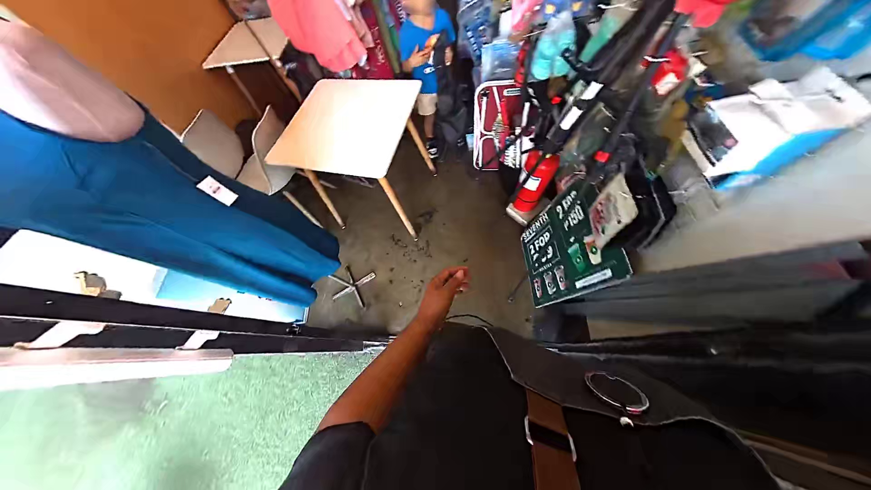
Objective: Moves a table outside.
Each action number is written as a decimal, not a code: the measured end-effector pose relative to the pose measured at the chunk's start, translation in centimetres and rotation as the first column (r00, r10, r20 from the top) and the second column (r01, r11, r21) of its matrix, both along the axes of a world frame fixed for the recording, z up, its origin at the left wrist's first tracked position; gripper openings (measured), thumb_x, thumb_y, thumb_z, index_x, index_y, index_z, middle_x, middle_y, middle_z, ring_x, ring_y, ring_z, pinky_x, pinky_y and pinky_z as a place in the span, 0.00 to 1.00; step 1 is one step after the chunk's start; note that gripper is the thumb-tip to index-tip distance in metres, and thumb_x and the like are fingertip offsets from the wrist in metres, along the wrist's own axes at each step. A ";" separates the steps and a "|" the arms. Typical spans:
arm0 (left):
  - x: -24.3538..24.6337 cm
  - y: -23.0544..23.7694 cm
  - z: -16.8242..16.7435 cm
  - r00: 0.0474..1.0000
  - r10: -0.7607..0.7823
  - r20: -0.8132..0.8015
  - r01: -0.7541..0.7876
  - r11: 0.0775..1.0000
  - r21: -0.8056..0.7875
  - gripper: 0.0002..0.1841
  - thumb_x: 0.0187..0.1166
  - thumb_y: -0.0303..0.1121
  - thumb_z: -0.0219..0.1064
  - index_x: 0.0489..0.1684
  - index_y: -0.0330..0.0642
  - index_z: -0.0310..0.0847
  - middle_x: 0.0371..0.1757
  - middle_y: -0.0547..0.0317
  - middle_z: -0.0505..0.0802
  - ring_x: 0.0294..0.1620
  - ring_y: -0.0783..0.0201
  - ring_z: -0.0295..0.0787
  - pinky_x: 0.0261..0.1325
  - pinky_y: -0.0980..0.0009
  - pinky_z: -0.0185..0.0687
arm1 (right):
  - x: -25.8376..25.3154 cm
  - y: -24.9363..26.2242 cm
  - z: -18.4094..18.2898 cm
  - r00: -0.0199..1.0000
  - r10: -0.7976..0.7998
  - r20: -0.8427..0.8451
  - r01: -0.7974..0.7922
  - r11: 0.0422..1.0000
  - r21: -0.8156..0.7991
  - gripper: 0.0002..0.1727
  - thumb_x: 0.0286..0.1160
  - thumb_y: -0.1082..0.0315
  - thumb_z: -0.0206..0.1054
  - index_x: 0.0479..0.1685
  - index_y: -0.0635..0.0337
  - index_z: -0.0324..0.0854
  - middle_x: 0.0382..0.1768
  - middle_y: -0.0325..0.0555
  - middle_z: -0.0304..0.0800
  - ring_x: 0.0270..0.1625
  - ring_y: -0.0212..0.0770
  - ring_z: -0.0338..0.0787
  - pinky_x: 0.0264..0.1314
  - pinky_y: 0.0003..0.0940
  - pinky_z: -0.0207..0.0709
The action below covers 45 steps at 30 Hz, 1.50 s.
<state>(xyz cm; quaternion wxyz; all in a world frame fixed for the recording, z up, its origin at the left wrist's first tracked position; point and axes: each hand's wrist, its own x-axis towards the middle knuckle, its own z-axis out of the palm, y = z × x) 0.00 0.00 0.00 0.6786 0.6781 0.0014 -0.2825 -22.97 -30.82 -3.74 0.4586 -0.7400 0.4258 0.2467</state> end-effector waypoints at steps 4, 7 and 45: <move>2.0 2.5 -2.0 0.980 0.142 -0.136 -0.138 0.990 0.039 0.19 0.93 0.33 0.50 0.71 0.28 0.74 0.59 0.45 0.91 0.49 0.64 0.91 0.54 0.68 0.85 | 7.4 -4.9 -12.1 0.953 -0.239 0.183 0.198 0.956 0.219 0.27 0.97 0.62 0.46 0.79 0.79 0.66 0.73 0.77 0.77 0.69 0.60 0.87 0.73 0.48 0.78; 3.6 4.7 -4.5 0.971 0.159 -0.176 -0.148 0.986 0.074 0.17 0.92 0.31 0.53 0.68 0.25 0.75 0.57 0.43 0.91 0.49 0.65 0.91 0.56 0.68 0.86 | 16.2 -2.4 -9.9 0.963 -0.260 0.076 0.219 0.914 0.342 0.29 0.98 0.56 0.43 0.84 0.70 0.63 0.74 0.67 0.79 0.67 0.53 0.87 0.67 0.45 0.79; 5.9 22.1 -12.1 0.662 0.733 -0.153 -0.674 0.673 0.305 0.21 0.92 0.32 0.53 0.71 0.20 0.71 0.58 0.38 0.90 0.50 0.66 0.91 0.56 0.69 0.86 | 64.5 18.5 -6.7 0.736 -0.660 0.151 0.439 0.635 0.636 0.29 0.89 0.60 0.62 0.85 0.57 0.61 0.75 0.60 0.75 0.70 0.55 0.86 0.62 0.49 0.89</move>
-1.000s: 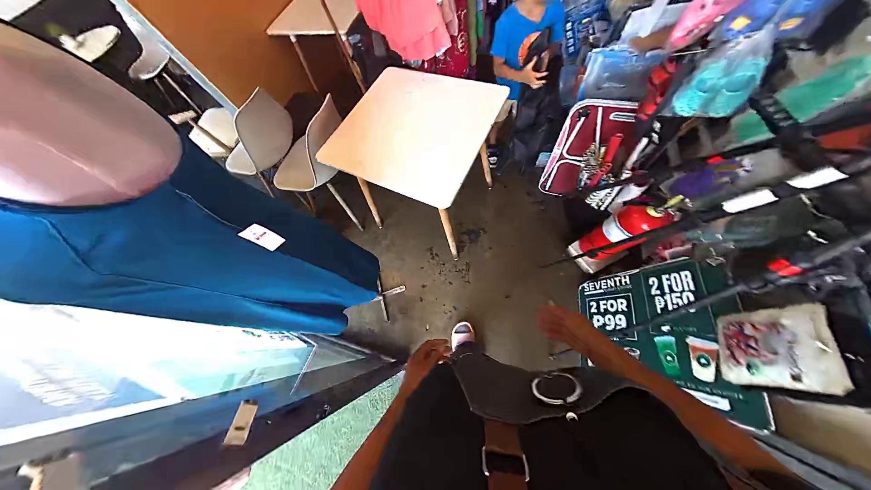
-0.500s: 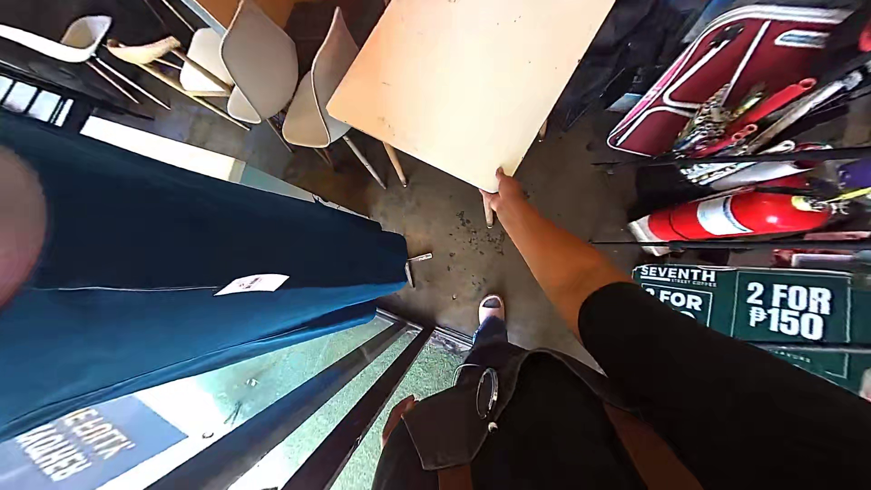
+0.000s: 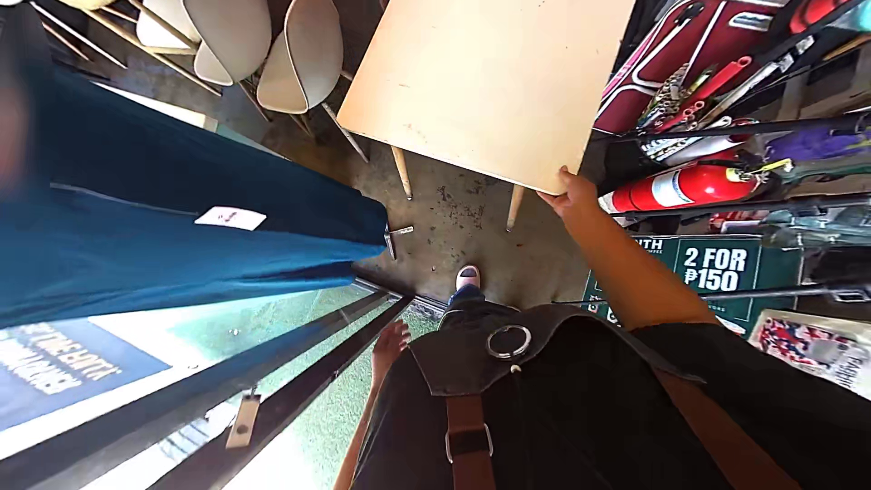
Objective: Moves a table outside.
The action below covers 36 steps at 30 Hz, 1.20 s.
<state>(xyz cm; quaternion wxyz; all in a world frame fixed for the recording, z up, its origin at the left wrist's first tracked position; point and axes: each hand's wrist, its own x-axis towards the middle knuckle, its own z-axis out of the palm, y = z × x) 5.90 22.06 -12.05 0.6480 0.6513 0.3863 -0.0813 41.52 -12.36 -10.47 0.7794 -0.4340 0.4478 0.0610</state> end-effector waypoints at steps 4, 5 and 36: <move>3.7 -1.4 4.2 0.995 0.065 -0.077 -0.063 0.998 0.031 0.22 0.93 0.35 0.50 0.73 0.24 0.71 0.61 0.40 0.89 0.52 0.62 0.89 0.57 0.66 0.84 | -6.3 -4.5 0.5 0.995 -0.009 -0.096 0.008 1.000 -0.018 0.28 0.90 0.58 0.60 0.85 0.53 0.61 0.76 0.58 0.74 0.70 0.55 0.84 0.61 0.51 0.87; 4.7 -1.6 4.8 0.996 0.066 -0.061 -0.064 0.997 0.042 0.22 0.93 0.35 0.49 0.74 0.25 0.70 0.62 0.39 0.88 0.53 0.61 0.89 0.58 0.65 0.84 | -7.7 -5.4 0.5 0.993 -0.008 -0.116 0.005 1.000 -0.029 0.28 0.89 0.57 0.60 0.84 0.53 0.62 0.74 0.58 0.75 0.68 0.54 0.85 0.60 0.50 0.87; 37.1 -2.5 -3.1 0.855 -0.471 -0.219 0.516 0.815 0.262 0.34 0.89 0.54 0.56 0.83 0.36 0.67 0.78 0.33 0.79 0.81 0.39 0.73 0.81 0.40 0.64 | -9.7 -21.3 -2.5 0.908 0.055 -0.416 -0.327 0.713 -0.620 0.51 0.87 0.29 0.41 0.81 0.74 0.68 0.80 0.77 0.69 0.84 0.69 0.69 0.83 0.71 0.59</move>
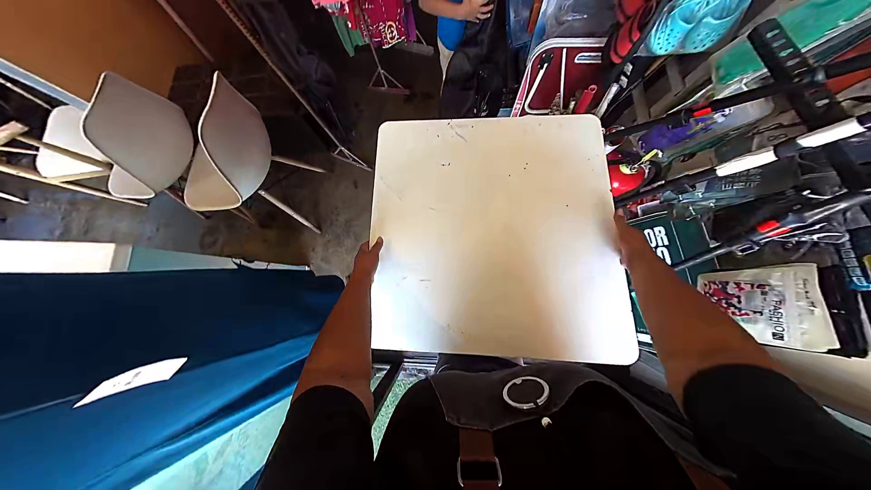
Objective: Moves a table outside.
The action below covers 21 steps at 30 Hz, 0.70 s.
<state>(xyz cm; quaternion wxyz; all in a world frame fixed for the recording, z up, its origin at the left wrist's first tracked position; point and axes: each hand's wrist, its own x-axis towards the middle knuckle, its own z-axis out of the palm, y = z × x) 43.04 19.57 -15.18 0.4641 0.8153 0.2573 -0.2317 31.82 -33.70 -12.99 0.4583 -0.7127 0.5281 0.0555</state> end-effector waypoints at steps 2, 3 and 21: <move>1.1 -0.4 -0.7 1.000 0.028 -0.009 -0.028 1.000 -0.001 0.33 0.89 0.54 0.57 0.77 0.32 0.72 0.73 0.30 0.82 0.76 0.39 0.77 0.78 0.41 0.69 | 2.3 0.2 -0.3 1.000 0.007 -0.002 -0.007 0.998 -0.068 0.49 0.88 0.32 0.46 0.80 0.77 0.68 0.81 0.80 0.67 0.86 0.71 0.65 0.86 0.71 0.54; 0.9 -0.4 -0.9 0.999 0.034 -0.018 -0.033 0.999 0.019 0.31 0.89 0.52 0.58 0.73 0.29 0.75 0.69 0.29 0.84 0.73 0.38 0.79 0.76 0.42 0.70 | 2.4 0.4 -0.4 1.000 -0.013 -0.001 0.013 0.998 -0.062 0.49 0.87 0.32 0.47 0.81 0.76 0.67 0.82 0.79 0.65 0.87 0.71 0.64 0.86 0.71 0.54; -26.6 0.1 4.9 0.982 0.185 -0.040 -0.179 0.976 0.122 0.30 0.88 0.48 0.61 0.73 0.26 0.75 0.74 0.28 0.80 0.79 0.39 0.74 0.81 0.44 0.66 | -19.7 1.6 2.9 0.976 0.158 -0.152 -0.180 0.973 -0.144 0.49 0.94 0.38 0.28 0.77 0.81 0.69 0.78 0.79 0.72 0.84 0.67 0.72 0.85 0.61 0.61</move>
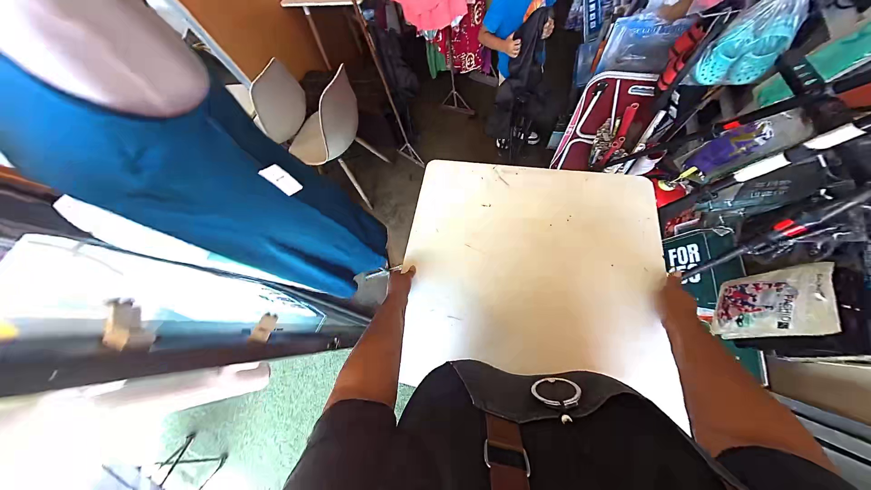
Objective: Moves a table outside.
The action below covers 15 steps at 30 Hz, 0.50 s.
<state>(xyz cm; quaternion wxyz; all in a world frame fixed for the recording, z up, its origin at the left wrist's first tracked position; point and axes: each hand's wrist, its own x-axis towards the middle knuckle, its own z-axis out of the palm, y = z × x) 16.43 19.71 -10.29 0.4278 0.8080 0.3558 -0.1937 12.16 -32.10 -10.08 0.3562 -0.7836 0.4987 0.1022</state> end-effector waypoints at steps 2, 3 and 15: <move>-3.7 0.3 1.4 0.998 0.027 0.050 -0.026 0.999 -0.021 0.29 0.88 0.47 0.62 0.74 0.28 0.74 0.73 0.29 0.81 0.78 0.39 0.75 0.80 0.44 0.67 | -3.3 0.2 0.7 0.998 0.044 0.052 -0.045 0.999 0.005 0.48 0.94 0.39 0.28 0.77 0.82 0.69 0.78 0.80 0.71 0.84 0.68 0.71 0.85 0.63 0.61; -5.4 0.4 2.2 0.998 0.022 0.060 -0.021 0.999 -0.029 0.29 0.88 0.46 0.61 0.76 0.29 0.73 0.73 0.30 0.82 0.78 0.40 0.76 0.80 0.44 0.67 | -5.0 0.3 1.0 0.995 0.073 0.064 -0.073 0.997 -0.002 0.47 0.95 0.40 0.28 0.78 0.82 0.68 0.79 0.80 0.70 0.84 0.69 0.71 0.85 0.63 0.60; -21.5 7.1 3.9 0.984 0.047 0.171 -0.032 0.995 -0.092 0.28 0.88 0.49 0.62 0.72 0.30 0.76 0.65 0.30 0.87 0.69 0.37 0.83 0.73 0.40 0.73 | -23.1 7.1 3.1 0.988 0.034 0.149 -0.020 0.995 -0.095 0.45 0.95 0.41 0.33 0.77 0.80 0.70 0.76 0.80 0.73 0.82 0.69 0.73 0.83 0.65 0.63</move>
